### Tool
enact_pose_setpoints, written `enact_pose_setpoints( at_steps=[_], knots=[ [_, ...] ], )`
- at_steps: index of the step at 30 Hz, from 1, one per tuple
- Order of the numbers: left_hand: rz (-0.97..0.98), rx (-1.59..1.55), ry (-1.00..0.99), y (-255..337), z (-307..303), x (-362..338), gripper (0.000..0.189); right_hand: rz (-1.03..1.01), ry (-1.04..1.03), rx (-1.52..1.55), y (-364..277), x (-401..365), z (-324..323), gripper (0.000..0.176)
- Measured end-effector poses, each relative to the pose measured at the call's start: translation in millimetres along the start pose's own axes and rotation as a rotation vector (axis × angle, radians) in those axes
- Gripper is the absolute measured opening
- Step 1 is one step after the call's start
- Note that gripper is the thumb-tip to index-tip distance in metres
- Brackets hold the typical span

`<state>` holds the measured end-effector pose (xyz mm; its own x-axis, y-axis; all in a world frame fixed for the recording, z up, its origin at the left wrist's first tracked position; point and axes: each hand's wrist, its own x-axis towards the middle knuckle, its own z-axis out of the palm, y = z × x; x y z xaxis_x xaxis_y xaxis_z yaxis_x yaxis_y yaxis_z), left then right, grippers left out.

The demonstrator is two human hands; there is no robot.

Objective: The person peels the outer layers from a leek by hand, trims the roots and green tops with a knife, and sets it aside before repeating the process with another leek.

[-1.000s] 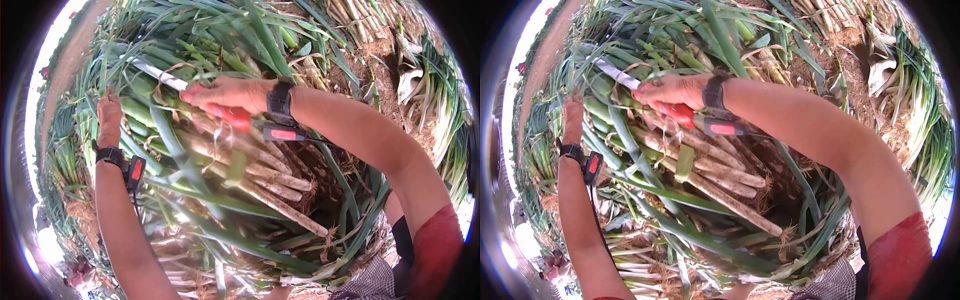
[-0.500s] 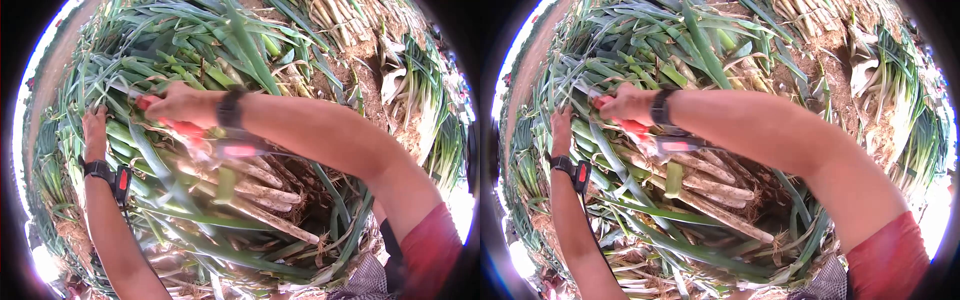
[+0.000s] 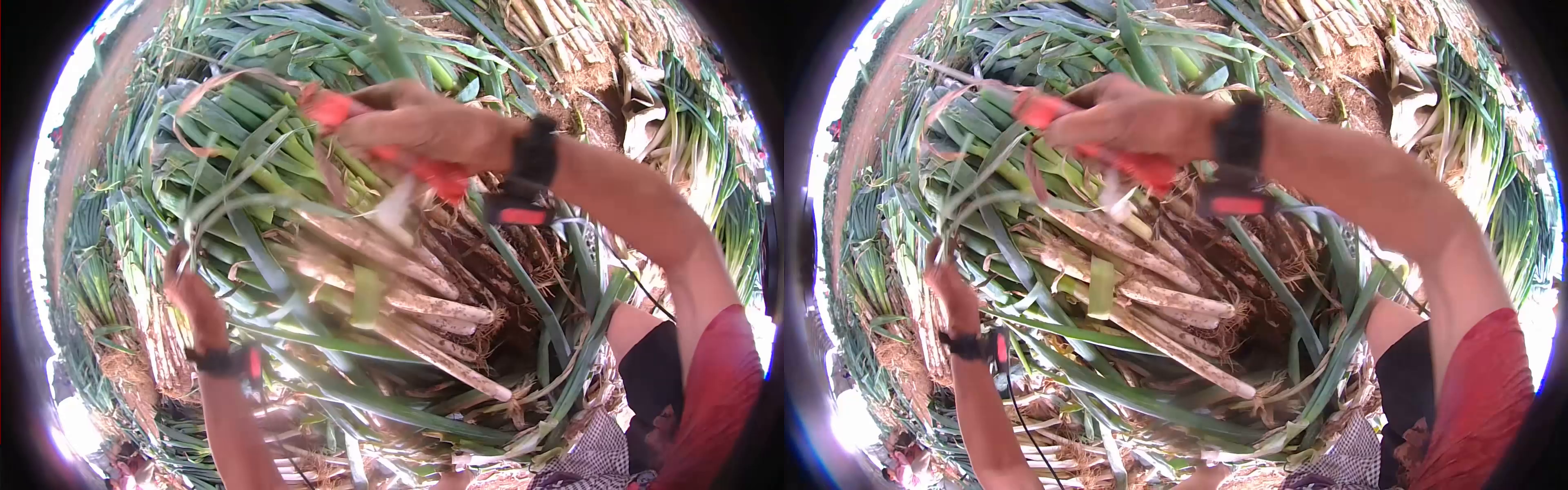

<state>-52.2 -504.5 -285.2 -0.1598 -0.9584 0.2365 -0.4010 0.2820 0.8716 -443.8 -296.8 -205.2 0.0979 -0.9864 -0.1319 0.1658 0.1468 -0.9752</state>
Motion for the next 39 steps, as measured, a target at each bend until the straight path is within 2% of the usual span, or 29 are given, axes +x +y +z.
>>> enact_pose_setpoints(
  at_steps=[1, 2, 3, 4, 6, 7, 8, 9, 10, 11, 12, 13, 14, 15, 17, 19, 21, 22, 25, 26, 29, 33, 34, 37, 39],
  knots=[
    [0.119, -0.021, -0.055, 18, -19, -5, 0.037, 0.046, 0.027, -0.106, -8, -15, -15, 0.039],
    [0.159, -0.107, 0.056, 40, -29, -13, 0.030, 0.134, 0.117, -0.252, -13, -39, -26, 0.040],
    [0.211, 0.055, 0.128, 83, -34, -19, 0.024, 0.219, 0.208, -0.389, -16, -68, -35, 0.042],
    [0.387, -0.093, -0.009, 103, -54, -14, 0.023, 0.272, 0.271, -0.388, -16, -99, -44, 0.041],
    [0.592, 0.027, 0.010, 188, -29, -32, 0.023, 0.376, 0.396, -0.370, -10, -167, -63, 0.039],
    [0.552, 0.307, 0.146, 228, -12, -38, 0.029, 0.394, 0.483, -0.450, -5, -197, -71, 0.031],
    [0.540, 0.337, 0.245, 251, 5, -32, 0.036, 0.512, 0.530, -0.480, -4, -228, -83, 0.038],
    [0.944, 0.355, 0.095, 250, 10, -7, 0.037, 0.492, 0.621, -0.455, -6, -254, -83, 0.037],
    [0.864, -0.068, -0.133, 256, 32, 6, 0.034, 0.532, 0.681, -0.446, -7, -279, -87, 0.036],
    [0.702, -0.167, -0.099, 258, 59, 26, 0.031, 0.554, 0.798, -0.360, -15, -295, -81, 0.038],
    [0.638, -0.224, -0.155, 252, 88, 44, 0.029, 0.536, 0.778, -0.302, -18, -316, -88, 0.045],
    [0.570, -0.281, -0.206, 245, 117, 61, 0.026, 0.521, 0.860, -0.307, -15, -334, -88, 0.040],
    [0.601, -0.305, -0.341, 226, 150, 74, 0.025, 0.503, 0.942, -0.312, -16, -347, -85, 0.035],
    [0.557, 0.010, -0.327, 201, 182, 95, 0.026, 0.449, 0.989, -0.306, -4, -357, -89, 0.029],
    [0.431, 0.391, -0.338, 163, 217, 121, 0.029, 0.410, 1.030, -0.249, 20, -376, -97, 0.022],
    [0.271, 0.505, -0.390, 155, 249, 112, 0.032, 0.451, 1.027, -0.146, 35, -385, -98, 0.020],
    [0.333, 0.552, -0.391, 138, 277, 118, 0.034, 0.492, 1.026, -0.057, 41, -395, -97, 0.017],
    [0.363, 0.573, -0.381, 129, 288, 125, 0.035, 0.576, 1.059, -0.057, 31, -382, -89, 0.016],
    [0.421, 0.657, -0.411, 114, 318, 149, 0.033, 0.561, 0.985, -0.194, 31, -375, -84, 0.015],
    [0.391, 0.734, -0.408, 108, 324, 148, 0.032, 0.598, 0.957, -0.204, 35, -378, -86, 0.018],
    [0.318, 0.958, -0.395, 118, 335, 136, 0.030, 0.528, 0.937, -0.202, 45, -378, -84, 0.021],
    [0.402, 0.971, -0.194, 142, 321, 111, 0.029, 0.602, 0.942, -0.145, 44, -376, -80, 0.025],
    [0.361, 1.005, -0.180, 150, 317, 110, 0.029, 0.602, 0.947, -0.195, 42, -373, -80, 0.024],
    [0.654, 0.894, -0.198, 154, 283, 96, 0.031, 0.594, 0.958, -0.276, 39, -364, -79, 0.023],
    [0.566, 0.730, -0.309, 160, 239, 77, 0.033, 0.567, 0.983, -0.240, 41, -362, -77, 0.022]
  ],
)
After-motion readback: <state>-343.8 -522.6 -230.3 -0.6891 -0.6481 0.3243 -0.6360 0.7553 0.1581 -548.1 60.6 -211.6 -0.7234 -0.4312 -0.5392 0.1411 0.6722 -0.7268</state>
